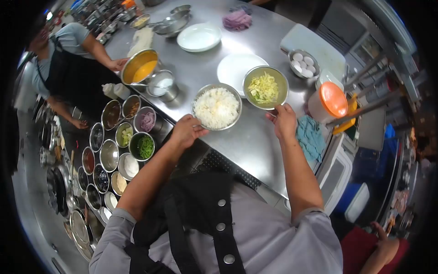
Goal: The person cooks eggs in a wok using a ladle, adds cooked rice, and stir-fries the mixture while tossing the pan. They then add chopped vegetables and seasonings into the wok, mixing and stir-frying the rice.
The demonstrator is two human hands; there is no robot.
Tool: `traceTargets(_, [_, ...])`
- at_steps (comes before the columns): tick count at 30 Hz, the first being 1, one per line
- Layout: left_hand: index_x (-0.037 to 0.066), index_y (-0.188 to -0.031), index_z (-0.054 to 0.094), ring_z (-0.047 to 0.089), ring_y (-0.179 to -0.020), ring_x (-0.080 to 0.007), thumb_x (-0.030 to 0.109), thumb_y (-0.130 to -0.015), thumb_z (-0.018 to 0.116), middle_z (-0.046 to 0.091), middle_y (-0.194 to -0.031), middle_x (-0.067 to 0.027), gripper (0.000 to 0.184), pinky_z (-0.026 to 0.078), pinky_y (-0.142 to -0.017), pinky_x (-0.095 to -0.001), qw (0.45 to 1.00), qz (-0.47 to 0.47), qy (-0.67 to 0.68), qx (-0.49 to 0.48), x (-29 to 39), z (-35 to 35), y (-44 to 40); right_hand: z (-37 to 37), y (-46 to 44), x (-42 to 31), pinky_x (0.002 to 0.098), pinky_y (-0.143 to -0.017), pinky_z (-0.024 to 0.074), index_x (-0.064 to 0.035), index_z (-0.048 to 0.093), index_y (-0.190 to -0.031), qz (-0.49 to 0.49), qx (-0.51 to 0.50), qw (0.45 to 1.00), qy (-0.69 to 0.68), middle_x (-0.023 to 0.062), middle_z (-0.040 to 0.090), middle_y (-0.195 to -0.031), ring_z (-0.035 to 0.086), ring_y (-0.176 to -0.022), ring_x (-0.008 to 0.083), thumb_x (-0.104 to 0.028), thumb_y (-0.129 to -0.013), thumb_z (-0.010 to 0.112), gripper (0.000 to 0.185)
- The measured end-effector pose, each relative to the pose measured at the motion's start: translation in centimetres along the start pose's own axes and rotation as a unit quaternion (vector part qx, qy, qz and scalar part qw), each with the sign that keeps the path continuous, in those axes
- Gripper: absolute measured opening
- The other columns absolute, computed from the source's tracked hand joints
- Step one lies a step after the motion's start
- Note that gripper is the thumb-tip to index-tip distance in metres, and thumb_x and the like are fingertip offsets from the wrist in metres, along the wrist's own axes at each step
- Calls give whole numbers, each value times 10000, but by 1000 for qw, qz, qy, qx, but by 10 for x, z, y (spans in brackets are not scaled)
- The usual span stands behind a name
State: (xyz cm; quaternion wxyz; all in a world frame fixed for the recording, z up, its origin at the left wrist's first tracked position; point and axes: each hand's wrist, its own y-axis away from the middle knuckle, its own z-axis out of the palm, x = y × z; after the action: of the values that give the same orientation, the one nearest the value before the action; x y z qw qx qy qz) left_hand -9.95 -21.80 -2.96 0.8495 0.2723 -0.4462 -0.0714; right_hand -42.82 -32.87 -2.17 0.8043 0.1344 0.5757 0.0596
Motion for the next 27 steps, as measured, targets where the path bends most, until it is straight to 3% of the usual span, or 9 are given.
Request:
traceTargets(5, [-5, -1029, 543, 706, -759, -279, 3, -884, 615, 686, -960, -172, 162, 639, -627, -417, 995, 58, -52, 63, -4, -43, 34, 48, -51, 12, 331, -581, 568, -64, 582, -1065, 60, -8, 998, 10, 93, 637, -972, 660, -773, 203, -129, -964, 594, 120])
traceTargets(9, [47, -866, 523, 647, -617, -227, 11, -863, 629, 606, -797, -84, 112, 611, -510, -386, 982, 99, -12, 158, 14, -110, 141, 50, -18, 49, 307, -612, 522, -102, 574, -1071, 61, -47, 995, 59, 57, 600, -958, 645, -859, 205, -311, -1010, 626, 224])
traceTargets(10, [57, -850, 514, 644, -609, -220, 9, -861, 634, 599, -777, -75, 130, 607, -499, -390, 975, 131, 22, 175, 13, -121, 181, 58, 9, 60, 294, -579, 502, -98, 566, -1043, 42, -66, 993, 85, 47, 596, -888, 620, -767, 175, -302, -1034, 593, 206])
traceTargets(13, [78, -840, 527, 632, -563, -208, 18, -869, 640, 604, -751, -58, 131, 597, -489, -385, 935, 219, 120, 253, -11, -177, 294, 107, 108, 113, 289, -530, 496, -70, 565, -1012, 36, -301, 938, 168, 58, 614, -794, 616, -652, 149, -299, -1059, 581, 234])
traceTargets(14, [76, -854, 537, 633, -563, -206, 18, -874, 633, 618, -765, -61, 114, 592, -489, -377, 907, 250, 150, 304, -16, -183, 336, 123, 131, 139, 289, -579, 523, -56, 583, -1056, 113, -386, 895, 192, 67, 647, -835, 645, -686, 149, -266, -1047, 620, 214])
traceTargets(16, [66, -901, 568, 644, -581, -199, 15, -888, 610, 654, -801, -79, 68, 582, -490, -360, 837, 329, 215, 380, -40, -197, 412, 140, 149, 216, 297, -800, 545, -47, 656, -1160, 100, -591, 751, 278, 93, 731, -1011, 704, -877, 165, -213, -1029, 655, 212])
traceTargets(17, [65, -917, 575, 653, -601, -194, 11, -894, 600, 659, -810, -75, 64, 588, -496, -357, 797, 354, 239, 426, -46, -196, 452, 174, 198, 191, 330, -848, 532, -49, 664, -1183, 44, -651, 643, 401, 66, 727, -1042, 696, -947, 192, -225, -1022, 660, 239])
traceTargets(21, [68, -913, 592, 688, -652, -197, 20, -908, 595, 691, -849, -90, 48, 629, -535, -359, 614, 460, 298, 567, -88, -214, 603, 245, 295, 256, 344, -826, 537, -45, 668, -1177, -110, -796, 367, 468, 93, 727, -1022, 702, -928, 223, -197, -998, 672, 235])
traceTargets(27, [55, -872, 580, 686, -735, -192, 11, -965, 600, 684, -943, -103, 105, 644, -564, -332, 399, 492, 203, 747, -175, -279, 831, 275, 396, 339, 364, -795, 545, -40, 675, -1168, -202, -816, 242, 485, 134, 726, -993, 711, -899, 270, -154, -963, 691, 236])
